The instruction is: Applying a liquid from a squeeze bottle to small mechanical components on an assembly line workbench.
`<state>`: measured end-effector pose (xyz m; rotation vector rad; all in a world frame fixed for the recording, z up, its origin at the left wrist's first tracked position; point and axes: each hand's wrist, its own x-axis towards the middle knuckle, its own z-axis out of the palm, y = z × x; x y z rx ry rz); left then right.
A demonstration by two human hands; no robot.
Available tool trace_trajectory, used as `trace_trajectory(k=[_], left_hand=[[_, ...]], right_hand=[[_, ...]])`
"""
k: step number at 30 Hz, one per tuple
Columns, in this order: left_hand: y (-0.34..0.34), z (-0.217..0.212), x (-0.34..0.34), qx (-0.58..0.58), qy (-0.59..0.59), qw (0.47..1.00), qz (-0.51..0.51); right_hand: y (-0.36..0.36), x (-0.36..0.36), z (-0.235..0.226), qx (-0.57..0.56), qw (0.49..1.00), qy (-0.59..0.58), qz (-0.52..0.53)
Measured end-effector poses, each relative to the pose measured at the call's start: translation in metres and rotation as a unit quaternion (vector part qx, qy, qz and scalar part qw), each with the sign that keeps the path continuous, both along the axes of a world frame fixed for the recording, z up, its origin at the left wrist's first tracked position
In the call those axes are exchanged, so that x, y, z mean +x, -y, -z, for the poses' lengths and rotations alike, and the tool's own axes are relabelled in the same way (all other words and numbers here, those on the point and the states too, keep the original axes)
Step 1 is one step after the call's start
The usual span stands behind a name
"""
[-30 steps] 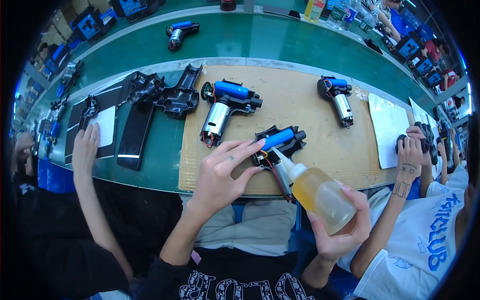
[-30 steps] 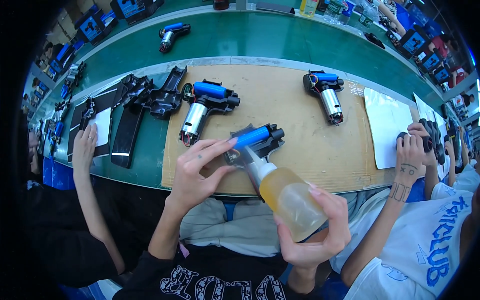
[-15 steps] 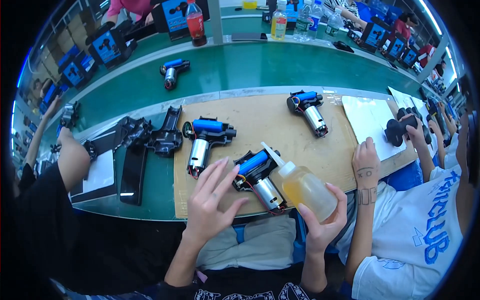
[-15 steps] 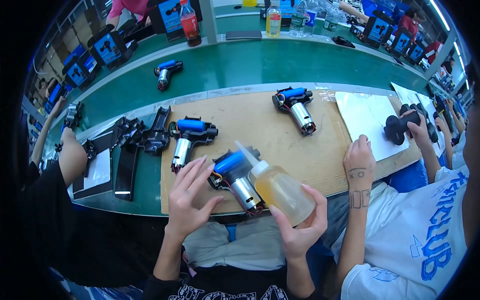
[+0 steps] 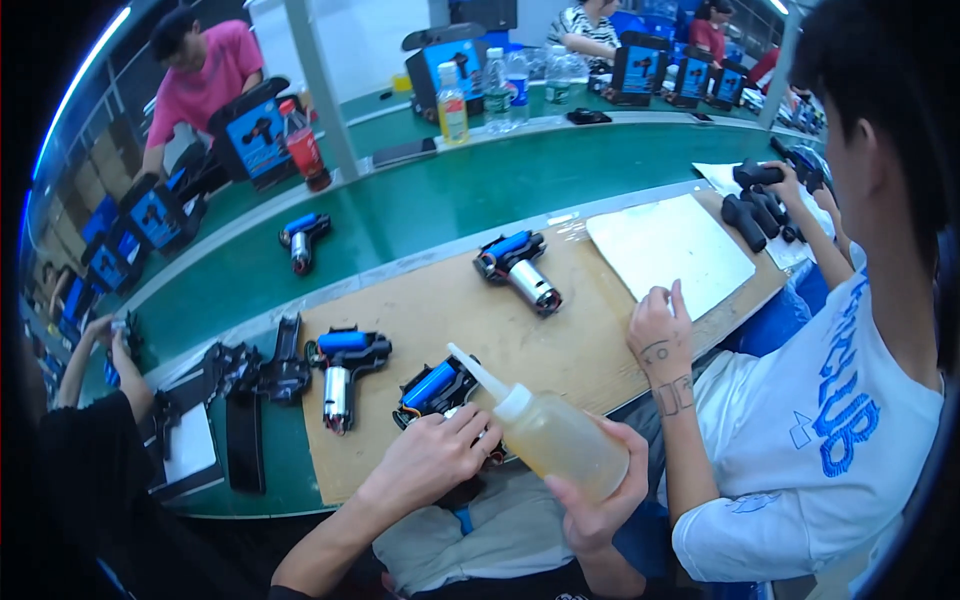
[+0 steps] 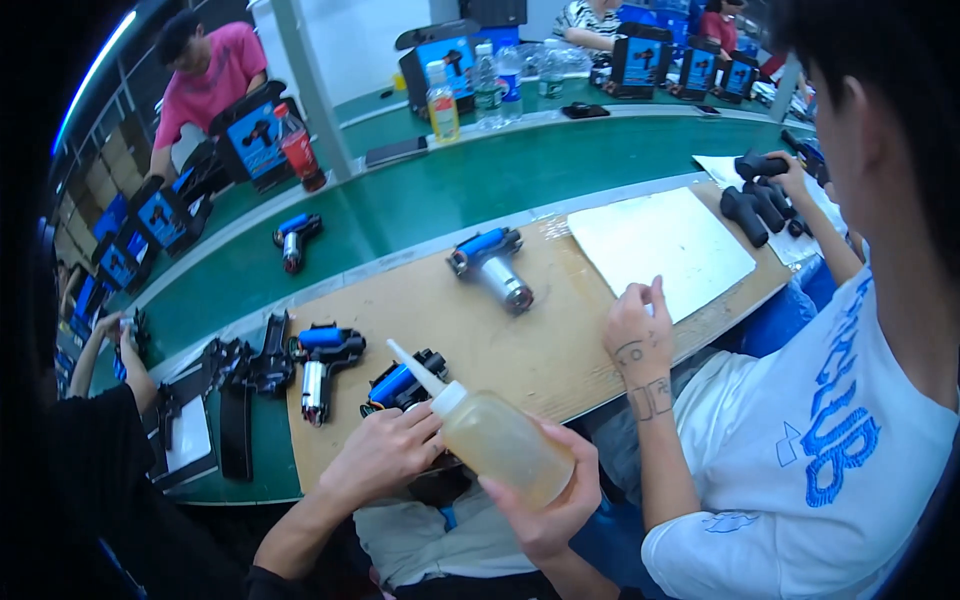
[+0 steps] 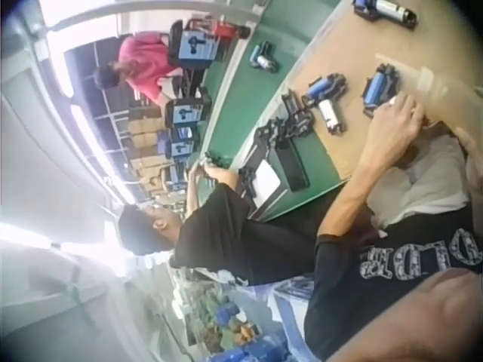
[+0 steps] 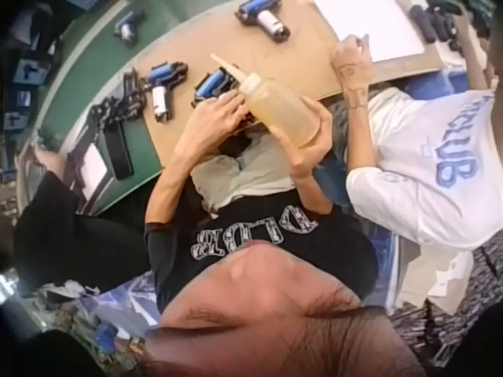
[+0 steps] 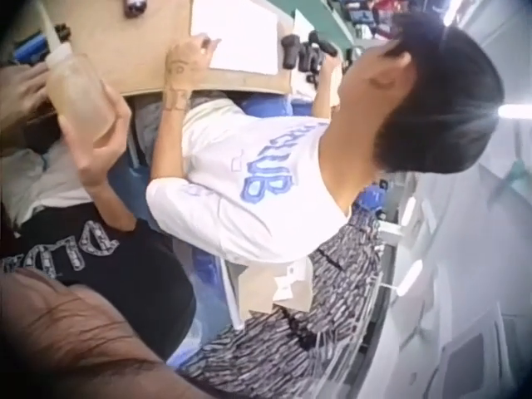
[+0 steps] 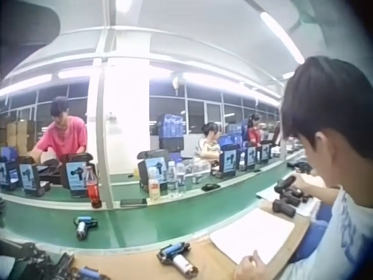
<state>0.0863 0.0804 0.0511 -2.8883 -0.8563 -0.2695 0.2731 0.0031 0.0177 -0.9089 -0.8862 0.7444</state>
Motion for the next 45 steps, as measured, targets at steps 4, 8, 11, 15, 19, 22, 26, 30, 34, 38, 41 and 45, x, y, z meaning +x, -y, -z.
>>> trace_trajectory(k=[4,8,11,15,19,22,26,30,34,38,41,45], left_hand=[[-0.027,-0.018,0.032,0.067,0.062,0.995,0.042],[-0.095,-0.025,0.090,0.143,0.165,0.967,0.133],[-0.156,-0.013,0.125,0.105,0.137,0.976,0.137],[-0.212,0.019,0.166,0.046,0.012,0.989,0.141],[-0.230,0.045,0.191,0.077,-0.064,0.985,0.140],[-0.224,0.017,0.162,0.029,0.034,0.985,0.164],[-0.255,-0.025,0.047,-0.044,0.103,0.993,0.037],[-0.305,-0.006,-0.108,0.197,-0.088,0.972,-0.097],[-0.327,0.018,-0.156,0.187,-0.156,0.963,-0.117],[-0.343,0.029,-0.151,0.190,-0.150,0.965,-0.101],[-0.348,0.041,-0.149,0.216,-0.114,0.965,-0.099],[-0.325,0.011,-0.122,0.260,-0.250,0.931,-0.056]], right_hand=[[0.003,0.018,-0.005,0.121,0.988,0.081,0.040],[0.009,0.036,-0.005,0.169,0.973,0.131,0.085],[0.017,0.041,0.009,0.154,0.970,0.081,0.168],[0.023,0.039,0.004,0.063,0.967,0.173,0.177],[0.003,0.037,0.011,0.067,0.974,0.139,0.169],[-0.015,0.024,0.019,0.051,0.976,0.093,0.189],[-0.041,0.021,0.022,-0.009,0.982,0.106,0.155],[-0.064,0.004,0.024,-0.057,0.971,0.187,0.139],[-0.076,-0.010,0.025,-0.087,0.989,0.085,0.082],[-0.078,-0.016,0.024,-0.078,0.988,0.100,0.092],[-0.078,-0.025,0.027,-0.069,0.985,0.115,0.109],[-0.077,-0.019,0.033,-0.039,0.986,0.117,0.115]])
